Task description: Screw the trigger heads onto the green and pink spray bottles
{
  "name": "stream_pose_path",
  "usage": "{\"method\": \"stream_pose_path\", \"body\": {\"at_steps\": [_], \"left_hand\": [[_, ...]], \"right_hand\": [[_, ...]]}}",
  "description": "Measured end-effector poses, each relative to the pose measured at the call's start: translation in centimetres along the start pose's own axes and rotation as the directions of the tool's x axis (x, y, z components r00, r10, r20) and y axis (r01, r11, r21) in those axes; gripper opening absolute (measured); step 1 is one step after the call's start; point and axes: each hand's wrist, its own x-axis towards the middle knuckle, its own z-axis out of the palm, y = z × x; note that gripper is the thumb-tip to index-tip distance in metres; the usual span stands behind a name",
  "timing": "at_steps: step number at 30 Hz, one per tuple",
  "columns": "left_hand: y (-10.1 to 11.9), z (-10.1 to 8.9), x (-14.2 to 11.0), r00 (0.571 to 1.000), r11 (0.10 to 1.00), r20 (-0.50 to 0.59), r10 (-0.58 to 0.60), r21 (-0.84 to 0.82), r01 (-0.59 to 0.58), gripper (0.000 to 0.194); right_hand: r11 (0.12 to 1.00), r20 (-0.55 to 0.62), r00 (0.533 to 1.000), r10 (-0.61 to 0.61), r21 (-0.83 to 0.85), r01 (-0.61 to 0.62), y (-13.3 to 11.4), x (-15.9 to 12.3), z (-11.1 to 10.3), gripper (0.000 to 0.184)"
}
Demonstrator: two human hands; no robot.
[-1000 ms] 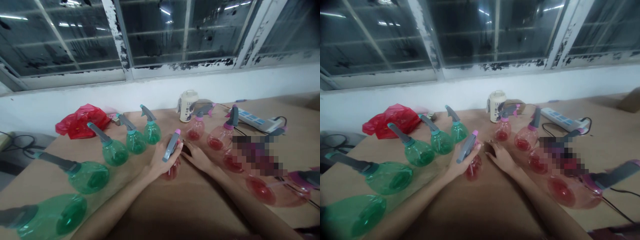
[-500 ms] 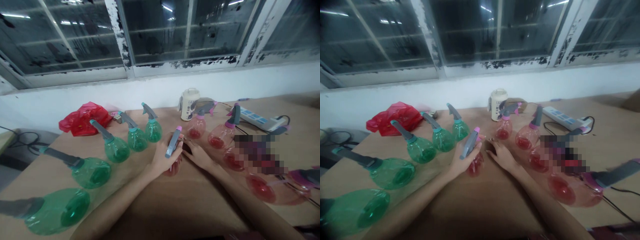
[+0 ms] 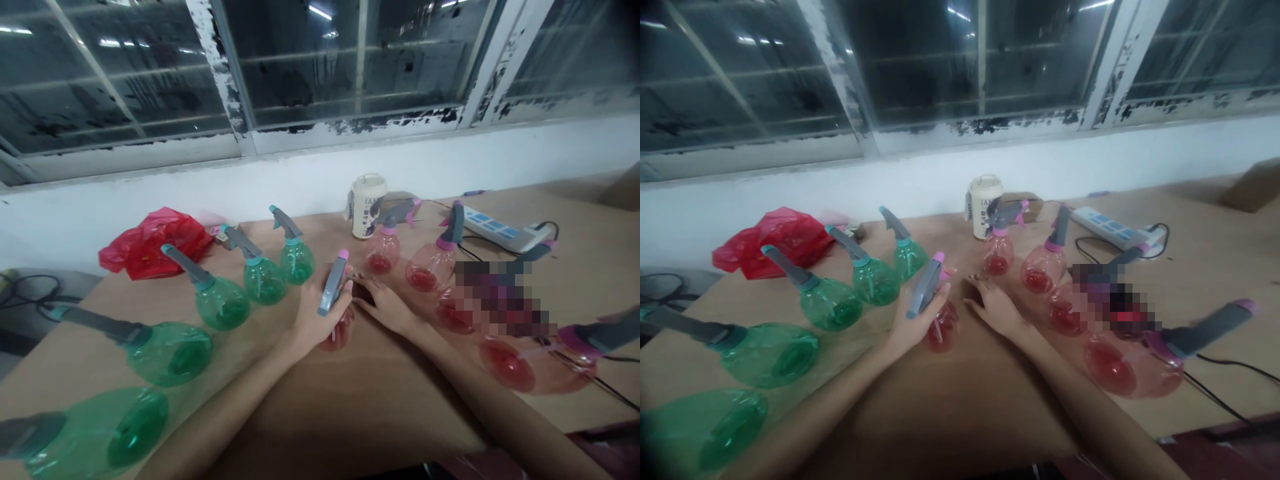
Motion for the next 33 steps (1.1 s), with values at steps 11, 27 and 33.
{"method": "stream_pose_path", "body": {"at_steps": [11, 27, 33], "left_hand": [[1.09, -0.54, 0.32, 0.999, 1.000, 0.050, 0.016, 0.026, -0.017, 0.014], [0.44, 0.13, 0.06, 0.998, 0.997, -0.013, 0.060, 0.039, -0.060, 0.016], [0.24, 0.32, -0.02, 0.999, 0.999, -0.031, 0.039, 0.033, -0.038, 0.018]], "right_hand": [[1.000, -0.005, 1.000, -0.014, -0.008, 0.014, 0.25, -0.10, 0.23, 0.041], [1.000, 0.018, 1.000, -0.015, 0.015, 0.015, 0.14, 0.02, -0.01, 0.041], [1.000, 0.016, 1.000, -0.013, 0.023, 0.013, 0.07, -0.01, -0.02, 0.041]]}}
